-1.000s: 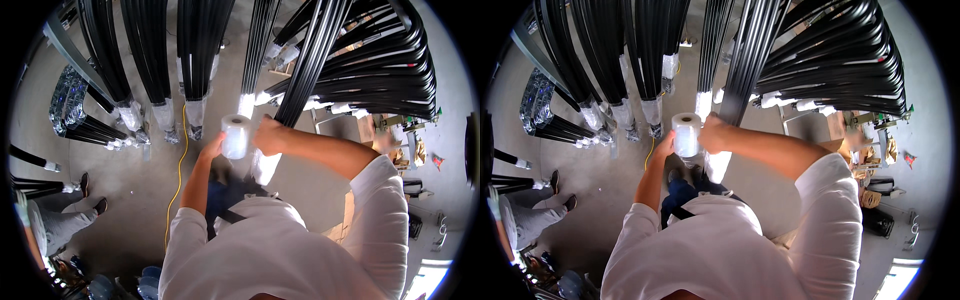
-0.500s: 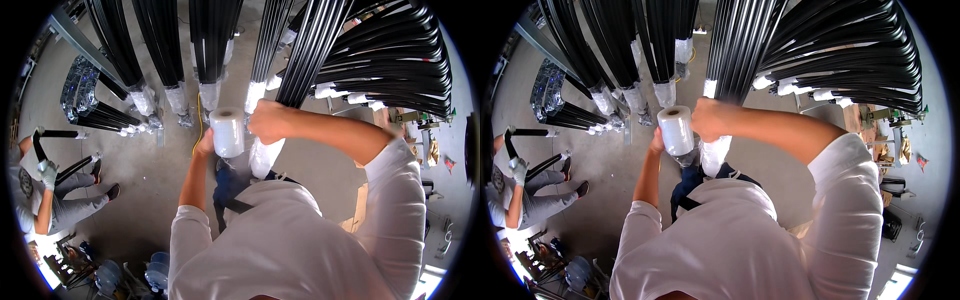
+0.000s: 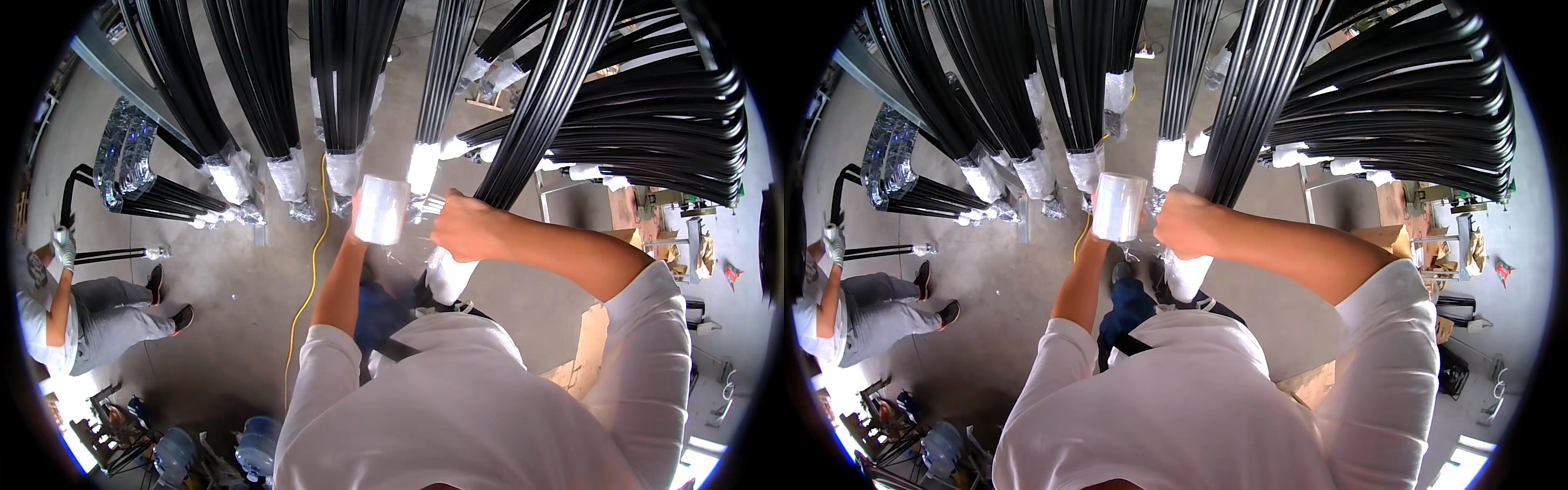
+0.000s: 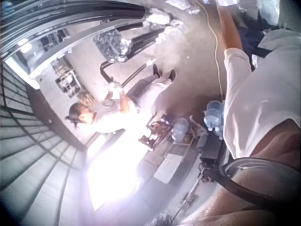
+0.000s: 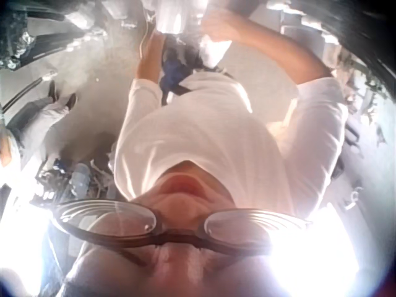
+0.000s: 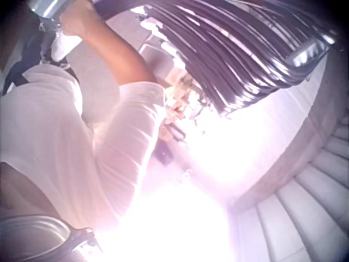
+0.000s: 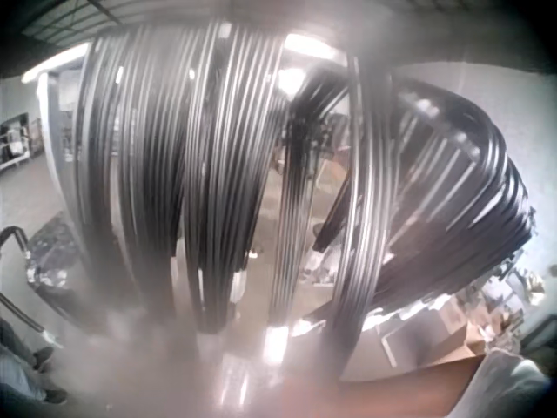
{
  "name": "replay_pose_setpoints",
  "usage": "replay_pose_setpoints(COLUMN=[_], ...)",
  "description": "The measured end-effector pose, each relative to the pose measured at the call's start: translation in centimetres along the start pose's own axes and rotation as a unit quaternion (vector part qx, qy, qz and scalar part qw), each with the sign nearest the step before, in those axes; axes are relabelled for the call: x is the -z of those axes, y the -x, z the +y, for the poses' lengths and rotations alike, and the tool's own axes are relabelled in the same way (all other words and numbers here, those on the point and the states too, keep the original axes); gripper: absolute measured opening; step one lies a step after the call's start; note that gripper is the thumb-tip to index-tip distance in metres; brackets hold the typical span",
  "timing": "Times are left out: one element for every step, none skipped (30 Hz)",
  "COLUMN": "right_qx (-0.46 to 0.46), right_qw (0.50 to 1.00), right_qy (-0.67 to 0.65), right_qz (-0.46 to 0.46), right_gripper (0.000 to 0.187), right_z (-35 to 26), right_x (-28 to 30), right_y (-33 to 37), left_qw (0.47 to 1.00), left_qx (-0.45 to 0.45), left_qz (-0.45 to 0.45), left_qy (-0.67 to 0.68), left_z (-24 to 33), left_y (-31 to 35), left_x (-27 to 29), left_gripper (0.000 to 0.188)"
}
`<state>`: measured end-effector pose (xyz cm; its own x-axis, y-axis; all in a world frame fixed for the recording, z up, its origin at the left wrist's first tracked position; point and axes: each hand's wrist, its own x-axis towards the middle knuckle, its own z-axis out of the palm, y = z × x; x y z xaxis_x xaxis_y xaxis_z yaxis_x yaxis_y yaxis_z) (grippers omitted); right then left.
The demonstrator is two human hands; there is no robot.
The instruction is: The person wraps bundles of black pipes with white protective material. They hold a roll of the material and repeatedly wrap it around the pipe bundles, moving from one bundle to the next in a warehouse setting.
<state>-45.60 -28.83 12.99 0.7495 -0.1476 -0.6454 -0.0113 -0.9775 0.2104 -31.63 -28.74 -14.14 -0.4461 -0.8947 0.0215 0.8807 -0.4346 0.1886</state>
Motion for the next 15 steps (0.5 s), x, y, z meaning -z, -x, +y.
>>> replay_pose_setpoints(right_qx=[-0.002,-0.006,-0.009,-0.011,-0.010,-0.010,-0.012,-0.012,-0.013,-0.019,-0.024,-0.028,-0.034,-0.029,-0.024], right_qw=[1.000,1.000,0.999,0.999,0.998,0.998,0.997,0.997,0.997,0.996,0.997,0.998,0.998,0.998,0.998], right_qy=[0.000,-0.011,-0.021,-0.038,-0.036,-0.033,-0.028,-0.029,-0.031,-0.035,-0.036,-0.036,-0.039,-0.045,-0.051], right_qz=[-0.018,-0.021,-0.025,-0.028,-0.041,-0.053,-0.068,-0.070,-0.072,-0.075,-0.062,-0.048,-0.034,-0.017,0.000], right_gripper=[0.014,0.014,0.014,0.015,0.014,0.014,0.013,0.013,0.012,0.012,0.012,0.011,0.011,0.011,0.012], right_z=[0.0,0.2,0.4,0.4,0.6,0.7,0.8,0.8,0.8,0.9,0.9,1.0,1.0,1.0,1.1], right_x=[-0.3,-0.5,-0.8,-1.3,-1.3,-1.1,-0.9,-0.8,-0.7,-0.8,-1.2,-1.9,-2.4,-2.2,-2.0], right_y=[0.0,-0.1,-0.3,-0.3,-0.5,-0.6,-0.6,-0.8,-1.1,-1.1,-1.2,-1.4,-1.5,-1.7,-1.8], left_qw=[1.000,0.999,0.999,0.999,0.997,0.999,1.000,1.000,1.000,0.997,0.989,0.977,0.972,0.976,0.977], left_qx=[0.000,-0.001,0.003,0.011,0.012,0.008,0.003,-0.002,-0.009,-0.013,-0.017,-0.020,-0.013,-0.009,0.003], left_qz=[-0.019,-0.037,-0.016,0.010,0.034,0.024,0.011,-0.003,0.001,0.021,0.041,0.062,0.038,0.079,0.078], left_qy=[-0.009,-0.018,-0.034,-0.049,-0.067,-0.048,-0.029,-0.009,-0.018,-0.079,-0.141,-0.202,-0.232,-0.201,-0.196], left_z=[-0.4,-0.7,-1.0,-1.4,-1.4,-1.7,-2.2,-2.5,-2.7,-2.6,-2.1,-1.7,-1.1,-1.8,-2.4], left_y=[0.9,1.8,2.3,3.1,3.7,4.2,4.4,4.7,5.2,5.6,6.3,7.0,7.7,8.8,10.4], left_x=[-0.1,-0.2,-0.4,-1.9,-2.9,-3.1,-3.4,-3.4,-3.0,-3.3,-4.2,-5.2,-7.2,-5.3,-2.3], left_gripper=[0.075,0.075,0.078,0.081,0.084,0.086,0.089,0.091,0.099,0.101,0.103,0.106,0.108,0.109,0.108])
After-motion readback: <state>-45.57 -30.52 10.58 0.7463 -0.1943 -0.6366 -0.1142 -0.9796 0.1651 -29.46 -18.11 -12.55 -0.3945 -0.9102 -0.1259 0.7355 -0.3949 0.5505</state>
